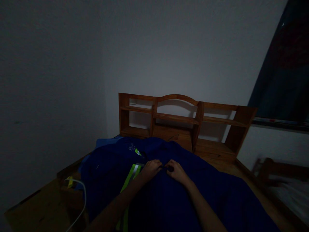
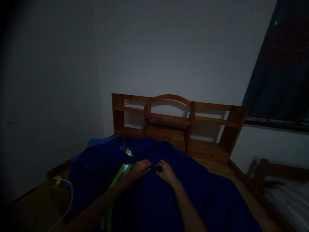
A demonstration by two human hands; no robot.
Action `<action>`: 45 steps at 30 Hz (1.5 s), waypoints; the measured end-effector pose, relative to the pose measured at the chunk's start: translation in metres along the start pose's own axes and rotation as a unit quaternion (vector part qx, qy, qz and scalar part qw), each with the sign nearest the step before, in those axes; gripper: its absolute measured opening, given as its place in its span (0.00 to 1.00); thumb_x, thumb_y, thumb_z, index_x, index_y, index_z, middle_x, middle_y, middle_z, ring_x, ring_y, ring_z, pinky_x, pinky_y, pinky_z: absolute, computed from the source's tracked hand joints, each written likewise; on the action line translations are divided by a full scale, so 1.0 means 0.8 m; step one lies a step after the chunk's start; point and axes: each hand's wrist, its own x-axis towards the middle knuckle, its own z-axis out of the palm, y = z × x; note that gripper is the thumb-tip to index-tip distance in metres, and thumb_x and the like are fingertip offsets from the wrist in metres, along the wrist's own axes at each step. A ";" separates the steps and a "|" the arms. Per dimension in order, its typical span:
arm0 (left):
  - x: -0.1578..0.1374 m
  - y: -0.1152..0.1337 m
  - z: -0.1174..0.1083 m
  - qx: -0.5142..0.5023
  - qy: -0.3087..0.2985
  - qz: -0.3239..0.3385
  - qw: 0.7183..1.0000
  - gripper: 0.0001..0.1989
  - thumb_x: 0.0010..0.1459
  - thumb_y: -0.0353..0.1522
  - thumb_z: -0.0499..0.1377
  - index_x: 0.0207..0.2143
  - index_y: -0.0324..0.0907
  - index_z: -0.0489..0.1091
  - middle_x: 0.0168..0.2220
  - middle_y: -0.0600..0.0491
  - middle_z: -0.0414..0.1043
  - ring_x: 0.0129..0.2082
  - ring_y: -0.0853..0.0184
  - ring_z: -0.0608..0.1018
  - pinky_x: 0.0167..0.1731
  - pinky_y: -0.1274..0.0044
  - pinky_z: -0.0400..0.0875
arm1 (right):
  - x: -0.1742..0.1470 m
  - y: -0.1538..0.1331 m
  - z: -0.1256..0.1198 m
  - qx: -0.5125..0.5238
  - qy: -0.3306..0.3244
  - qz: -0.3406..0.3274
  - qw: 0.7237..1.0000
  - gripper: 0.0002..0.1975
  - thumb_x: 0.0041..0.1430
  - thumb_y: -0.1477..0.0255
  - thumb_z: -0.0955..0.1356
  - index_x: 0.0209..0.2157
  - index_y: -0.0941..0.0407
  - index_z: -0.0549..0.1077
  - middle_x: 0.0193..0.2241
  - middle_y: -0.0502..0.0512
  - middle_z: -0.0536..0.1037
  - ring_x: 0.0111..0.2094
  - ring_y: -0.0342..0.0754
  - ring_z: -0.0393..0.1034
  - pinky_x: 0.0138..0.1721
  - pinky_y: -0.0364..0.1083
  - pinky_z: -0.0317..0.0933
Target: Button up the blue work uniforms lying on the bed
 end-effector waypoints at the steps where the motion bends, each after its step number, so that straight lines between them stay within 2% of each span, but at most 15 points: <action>1: 0.001 -0.002 0.006 0.003 0.011 0.001 1.000 0.06 0.59 0.31 0.54 0.38 0.44 0.69 0.37 0.52 0.71 0.40 0.65 0.73 0.39 0.75 0.65 | 0.001 0.001 0.001 -0.004 0.003 0.000 1.000 0.14 0.49 0.78 0.65 0.38 0.53 0.74 0.37 0.50 0.72 0.32 0.41 0.67 0.35 0.40 0.60; 5: -0.002 -0.004 0.015 0.007 0.039 0.018 0.999 0.06 0.60 0.32 0.53 0.36 0.44 0.68 0.36 0.52 0.69 0.40 0.66 0.71 0.39 0.75 0.65 | 0.005 0.004 0.002 -0.017 0.008 -0.009 1.000 0.11 0.52 0.77 0.65 0.37 0.53 0.75 0.35 0.50 0.73 0.33 0.41 0.67 0.36 0.40 0.59; 9: -0.004 0.002 0.009 -0.001 0.056 0.014 0.998 0.06 0.61 0.31 0.52 0.37 0.43 0.67 0.37 0.52 0.67 0.41 0.66 0.69 0.41 0.75 0.65 | 0.006 -0.001 -0.003 -0.039 0.011 -0.013 0.999 0.10 0.54 0.76 0.64 0.35 0.53 0.75 0.35 0.50 0.73 0.35 0.42 0.68 0.37 0.40 0.59; 16: -0.001 0.010 0.001 -0.003 0.077 -0.013 0.997 0.07 0.60 0.29 0.50 0.38 0.42 0.66 0.38 0.51 0.65 0.42 0.65 0.67 0.41 0.73 0.66 | 0.008 -0.002 0.000 -0.046 0.037 -0.016 0.998 0.08 0.57 0.73 0.63 0.32 0.54 0.75 0.32 0.50 0.73 0.32 0.41 0.68 0.35 0.40 0.59; 26: -0.002 0.013 -0.004 0.035 0.045 0.006 0.998 0.08 0.59 0.26 0.49 0.39 0.41 0.65 0.38 0.50 0.65 0.42 0.63 0.67 0.39 0.72 0.66 | 0.007 -0.003 0.005 -0.052 0.043 -0.027 0.997 0.09 0.58 0.70 0.63 0.30 0.54 0.74 0.31 0.49 0.73 0.31 0.40 0.67 0.35 0.39 0.57; 36: -0.001 0.000 0.011 0.050 0.036 0.028 0.998 0.07 0.59 0.26 0.51 0.37 0.41 0.67 0.36 0.51 0.65 0.41 0.64 0.67 0.43 0.72 0.65 | 0.004 -0.006 0.007 -0.112 0.033 -0.028 0.993 0.10 0.61 0.70 0.61 0.33 0.54 0.72 0.33 0.49 0.73 0.35 0.41 0.68 0.34 0.39 0.56; 39: -0.002 -0.003 0.013 0.049 0.036 0.033 0.998 0.10 0.60 0.27 0.50 0.43 0.42 0.67 0.37 0.51 0.66 0.42 0.65 0.68 0.43 0.73 0.66 | 0.005 -0.002 0.009 -0.110 0.048 -0.029 0.992 0.09 0.61 0.69 0.61 0.33 0.53 0.72 0.33 0.49 0.73 0.34 0.41 0.68 0.34 0.40 0.56; 42: -0.005 -0.003 0.011 0.040 0.050 0.030 0.997 0.17 0.60 0.29 0.51 0.53 0.43 0.61 0.41 0.51 0.66 0.44 0.65 0.67 0.44 0.73 0.66 | 0.006 0.001 0.009 -0.109 0.060 -0.024 0.992 0.10 0.61 0.68 0.61 0.32 0.53 0.72 0.32 0.49 0.73 0.32 0.41 0.68 0.33 0.40 0.56; 45: -0.006 -0.002 0.009 0.035 0.053 0.031 0.998 0.18 0.60 0.30 0.51 0.54 0.45 0.60 0.41 0.51 0.65 0.43 0.65 0.68 0.43 0.73 0.67 | 0.006 0.002 0.008 -0.109 0.068 -0.020 0.992 0.11 0.60 0.66 0.61 0.29 0.53 0.72 0.30 0.49 0.72 0.30 0.41 0.67 0.31 0.40 0.55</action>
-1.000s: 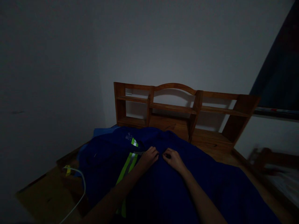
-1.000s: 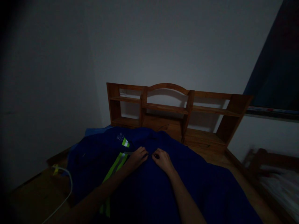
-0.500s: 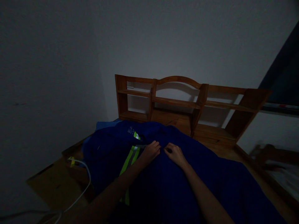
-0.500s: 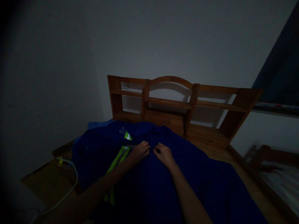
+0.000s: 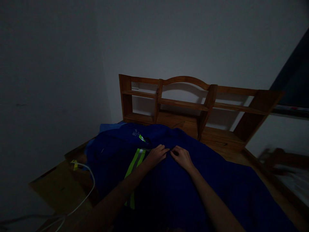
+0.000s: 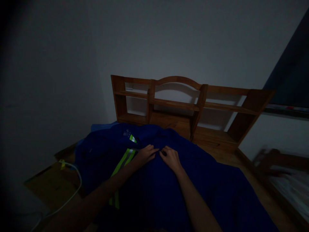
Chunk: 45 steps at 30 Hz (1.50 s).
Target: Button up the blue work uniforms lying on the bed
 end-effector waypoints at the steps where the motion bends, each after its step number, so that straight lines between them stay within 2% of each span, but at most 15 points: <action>1: 0.000 0.000 0.000 0.000 -0.001 0.001 1.000 0.17 0.60 0.30 0.51 0.53 0.44 0.61 0.40 0.51 0.65 0.43 0.65 0.68 0.43 0.73 0.67 | 0.000 0.000 0.000 0.002 0.002 0.002 1.000 0.12 0.60 0.65 0.61 0.28 0.53 0.71 0.29 0.49 0.72 0.30 0.42 0.67 0.31 0.40 0.55; 8: 0.003 -0.001 0.004 -0.014 0.021 -0.027 0.999 0.09 0.60 0.30 0.50 0.42 0.42 0.67 0.38 0.52 0.66 0.42 0.65 0.68 0.40 0.75 0.67 | 0.001 -0.002 -0.002 0.019 0.007 0.006 1.000 0.13 0.60 0.61 0.62 0.28 0.53 0.72 0.29 0.49 0.72 0.29 0.42 0.67 0.31 0.40 0.55; 16: 0.007 0.007 -0.008 -0.025 0.042 -0.058 0.997 0.11 0.62 0.30 0.47 0.42 0.42 0.66 0.39 0.51 0.65 0.43 0.65 0.67 0.44 0.73 0.66 | 0.002 0.000 0.003 0.039 0.021 0.014 0.999 0.14 0.61 0.61 0.61 0.28 0.53 0.72 0.29 0.50 0.73 0.30 0.43 0.68 0.32 0.41 0.56; 20: 0.009 0.006 -0.010 -0.034 0.053 -0.076 0.995 0.11 0.62 0.30 0.46 0.41 0.43 0.66 0.39 0.51 0.65 0.43 0.65 0.67 0.44 0.72 0.66 | 0.004 0.003 -0.018 0.072 -0.032 -0.017 0.997 0.12 0.57 0.58 0.64 0.34 0.51 0.73 0.33 0.50 0.73 0.32 0.43 0.68 0.34 0.41 0.58; 23: 0.012 0.002 -0.007 -0.048 0.064 -0.090 0.993 0.11 0.62 0.29 0.46 0.42 0.44 0.66 0.39 0.51 0.65 0.43 0.65 0.68 0.46 0.71 0.65 | -0.001 0.024 -0.050 0.076 -0.079 -0.041 0.993 0.14 0.54 0.56 0.66 0.39 0.49 0.73 0.37 0.49 0.73 0.35 0.44 0.68 0.36 0.42 0.59; 26: 0.014 -0.003 -0.002 -0.062 0.071 -0.096 0.991 0.11 0.62 0.29 0.46 0.43 0.44 0.65 0.40 0.51 0.65 0.43 0.65 0.68 0.48 0.70 0.65 | -0.019 0.065 -0.076 0.073 -0.083 -0.013 0.994 0.14 0.54 0.57 0.67 0.40 0.49 0.73 0.38 0.50 0.73 0.36 0.45 0.68 0.39 0.43 0.59; 30: 0.015 -0.007 0.002 -0.081 0.066 -0.098 0.990 0.12 0.61 0.28 0.48 0.44 0.45 0.65 0.41 0.52 0.66 0.44 0.66 0.68 0.49 0.70 0.64 | -0.047 0.122 -0.084 0.124 -0.096 0.043 0.987 0.13 0.53 0.61 0.68 0.39 0.51 0.74 0.35 0.51 0.73 0.34 0.44 0.67 0.36 0.42 0.60; 33: 0.018 0.002 -0.004 -0.084 0.063 -0.099 0.990 0.14 0.59 0.28 0.50 0.47 0.46 0.65 0.43 0.52 0.66 0.45 0.65 0.68 0.47 0.70 0.66 | -0.055 0.143 -0.080 0.152 -0.115 0.051 0.980 0.10 0.54 0.67 0.67 0.38 0.52 0.75 0.34 0.52 0.73 0.32 0.43 0.67 0.34 0.42 0.60; 38: 0.052 0.039 -0.006 -0.111 0.032 -0.045 0.992 0.17 0.57 0.34 0.56 0.50 0.48 0.63 0.49 0.51 0.63 0.50 0.64 0.66 0.44 0.72 0.68 | -0.054 0.149 -0.082 0.152 -0.089 0.063 0.982 0.09 0.53 0.72 0.66 0.36 0.53 0.77 0.35 0.53 0.74 0.33 0.45 0.68 0.36 0.43 0.60; 42: 0.097 0.064 0.023 -0.153 -0.021 0.060 0.986 0.19 0.52 0.39 0.61 0.46 0.47 0.66 0.49 0.51 0.65 0.53 0.63 0.64 0.45 0.73 0.68 | -0.058 0.148 -0.085 0.153 -0.068 0.075 0.983 0.07 0.54 0.68 0.67 0.34 0.52 0.76 0.35 0.52 0.75 0.36 0.46 0.69 0.38 0.44 0.61; 45: 0.121 0.068 0.049 -0.152 -0.047 0.075 0.984 0.12 0.53 0.39 0.60 0.40 0.45 0.70 0.42 0.52 0.69 0.49 0.64 0.68 0.44 0.74 0.67 | -0.059 0.146 -0.084 0.141 -0.056 0.074 0.986 0.07 0.54 0.67 0.67 0.34 0.51 0.76 0.34 0.52 0.75 0.36 0.46 0.69 0.38 0.43 0.60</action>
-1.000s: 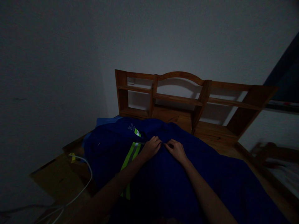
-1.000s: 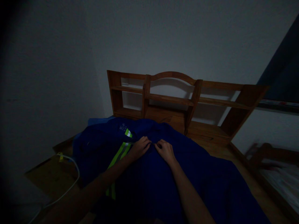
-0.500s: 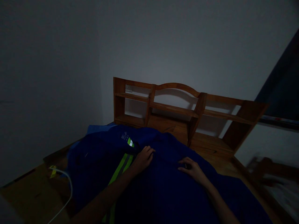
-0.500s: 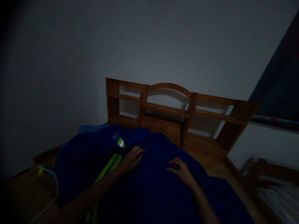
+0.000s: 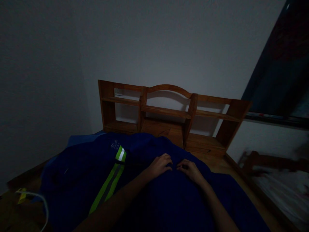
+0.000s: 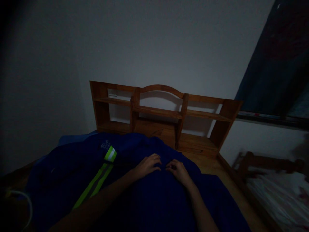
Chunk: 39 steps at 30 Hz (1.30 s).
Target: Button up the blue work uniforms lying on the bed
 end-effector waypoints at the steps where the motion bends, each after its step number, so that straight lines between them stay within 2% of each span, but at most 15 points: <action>1: 0.005 -0.003 0.005 -0.002 -0.004 -0.001 1.000 0.10 0.55 0.37 0.59 0.38 0.44 0.70 0.39 0.52 0.70 0.47 0.65 0.69 0.43 0.75 0.67 | 0.000 0.000 0.001 -0.005 0.003 -0.002 1.000 0.07 0.55 0.67 0.67 0.35 0.51 0.76 0.34 0.52 0.75 0.36 0.46 0.69 0.37 0.43 0.60; 4: 0.009 -0.011 0.013 -0.014 -0.014 0.009 1.000 0.07 0.60 0.34 0.53 0.36 0.43 0.70 0.36 0.53 0.71 0.42 0.67 0.71 0.43 0.77 0.65 | 0.002 0.000 0.001 -0.016 0.007 -0.007 1.000 0.07 0.56 0.68 0.67 0.35 0.50 0.76 0.34 0.51 0.75 0.35 0.45 0.69 0.37 0.42 0.60; 9: 0.003 -0.009 0.013 -0.040 -0.036 0.004 0.999 0.08 0.63 0.32 0.48 0.40 0.43 0.65 0.37 0.54 0.69 0.37 0.69 0.72 0.39 0.79 0.66 | 0.005 0.004 0.000 -0.017 -0.004 -0.002 1.000 0.08 0.57 0.69 0.66 0.37 0.51 0.76 0.34 0.51 0.75 0.36 0.45 0.69 0.38 0.42 0.60; 15: -0.002 0.003 0.012 -0.012 -0.005 0.016 1.000 0.09 0.64 0.29 0.45 0.43 0.43 0.63 0.39 0.52 0.67 0.42 0.67 0.70 0.44 0.75 0.65 | 0.005 0.004 0.003 -0.027 0.006 -0.010 1.000 0.08 0.57 0.69 0.65 0.36 0.52 0.76 0.34 0.52 0.75 0.35 0.45 0.70 0.38 0.42 0.61; 26: -0.003 0.006 0.025 0.066 0.000 -0.014 0.998 0.06 0.61 0.29 0.49 0.37 0.42 0.65 0.37 0.51 0.65 0.41 0.65 0.69 0.42 0.73 0.66 | 0.003 -0.007 0.007 -0.050 0.051 -0.021 0.997 0.09 0.57 0.68 0.65 0.37 0.52 0.76 0.34 0.52 0.77 0.36 0.46 0.71 0.39 0.44 0.61; 33: -0.006 0.007 0.017 0.020 -0.010 0.028 0.999 0.08 0.61 0.30 0.49 0.39 0.41 0.67 0.36 0.51 0.66 0.40 0.66 0.69 0.40 0.74 0.66 | -0.001 -0.011 0.008 -0.085 0.091 -0.006 0.992 0.08 0.57 0.67 0.65 0.34 0.51 0.76 0.34 0.51 0.76 0.35 0.45 0.70 0.39 0.43 0.61; 39: -0.008 -0.002 0.019 -0.014 0.001 0.050 0.999 0.09 0.62 0.31 0.50 0.41 0.42 0.67 0.38 0.52 0.67 0.41 0.67 0.70 0.45 0.74 0.65 | 0.002 -0.020 0.012 -0.100 0.130 -0.007 0.986 0.08 0.57 0.67 0.64 0.34 0.51 0.76 0.34 0.51 0.76 0.35 0.45 0.71 0.39 0.44 0.61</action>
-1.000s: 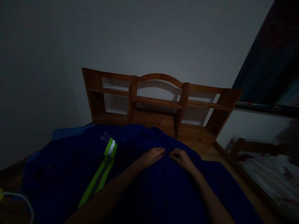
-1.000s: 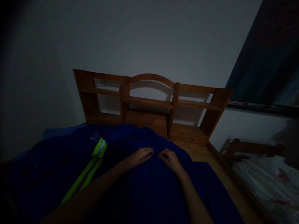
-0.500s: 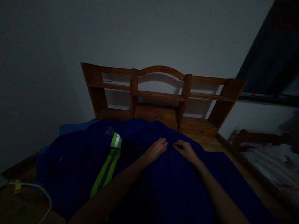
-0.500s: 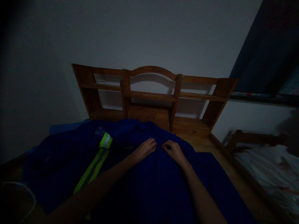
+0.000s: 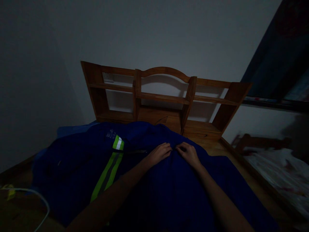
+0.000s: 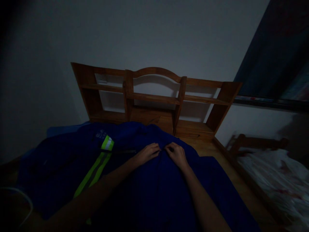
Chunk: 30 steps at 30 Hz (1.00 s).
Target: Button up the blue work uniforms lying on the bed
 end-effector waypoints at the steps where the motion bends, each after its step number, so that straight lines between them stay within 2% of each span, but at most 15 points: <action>1: 0.000 -0.001 0.001 -0.001 0.006 -0.002 1.000 0.10 0.62 0.31 0.50 0.43 0.43 0.67 0.38 0.52 0.67 0.42 0.67 0.70 0.46 0.74 0.65 | 0.000 -0.001 0.001 0.001 0.004 0.000 1.000 0.08 0.57 0.67 0.64 0.34 0.51 0.75 0.34 0.51 0.76 0.35 0.45 0.71 0.39 0.44 0.61; 7: -0.002 0.003 0.003 0.022 0.019 -0.022 0.999 0.16 0.61 0.32 0.50 0.51 0.45 0.62 0.43 0.51 0.66 0.46 0.65 0.69 0.49 0.72 0.65 | 0.000 -0.001 0.004 0.005 0.016 0.007 1.000 0.08 0.57 0.67 0.64 0.33 0.52 0.75 0.33 0.51 0.76 0.34 0.45 0.70 0.39 0.44 0.60; 13: 0.000 0.007 0.000 0.021 0.011 -0.020 1.000 0.11 0.61 0.31 0.51 0.46 0.43 0.65 0.39 0.51 0.66 0.43 0.66 0.70 0.44 0.74 0.66 | -0.001 0.002 0.005 0.018 0.013 0.010 1.000 0.08 0.56 0.67 0.65 0.32 0.52 0.75 0.32 0.50 0.76 0.33 0.45 0.70 0.37 0.43 0.61; 24: 0.002 0.004 0.008 0.042 0.024 -0.028 0.998 0.07 0.59 0.28 0.50 0.39 0.41 0.65 0.38 0.51 0.65 0.41 0.66 0.70 0.43 0.74 0.66 | -0.001 0.004 0.004 0.010 0.017 0.021 1.000 0.09 0.55 0.63 0.66 0.30 0.53 0.75 0.30 0.52 0.76 0.31 0.45 0.70 0.35 0.43 0.60; 30: 0.000 -0.001 0.006 0.006 0.024 -0.022 0.999 0.06 0.59 0.29 0.51 0.38 0.41 0.66 0.37 0.52 0.66 0.40 0.68 0.70 0.41 0.77 0.66 | 0.000 0.010 0.007 0.015 0.017 0.008 1.000 0.08 0.56 0.64 0.66 0.29 0.53 0.75 0.29 0.51 0.76 0.31 0.45 0.70 0.35 0.43 0.60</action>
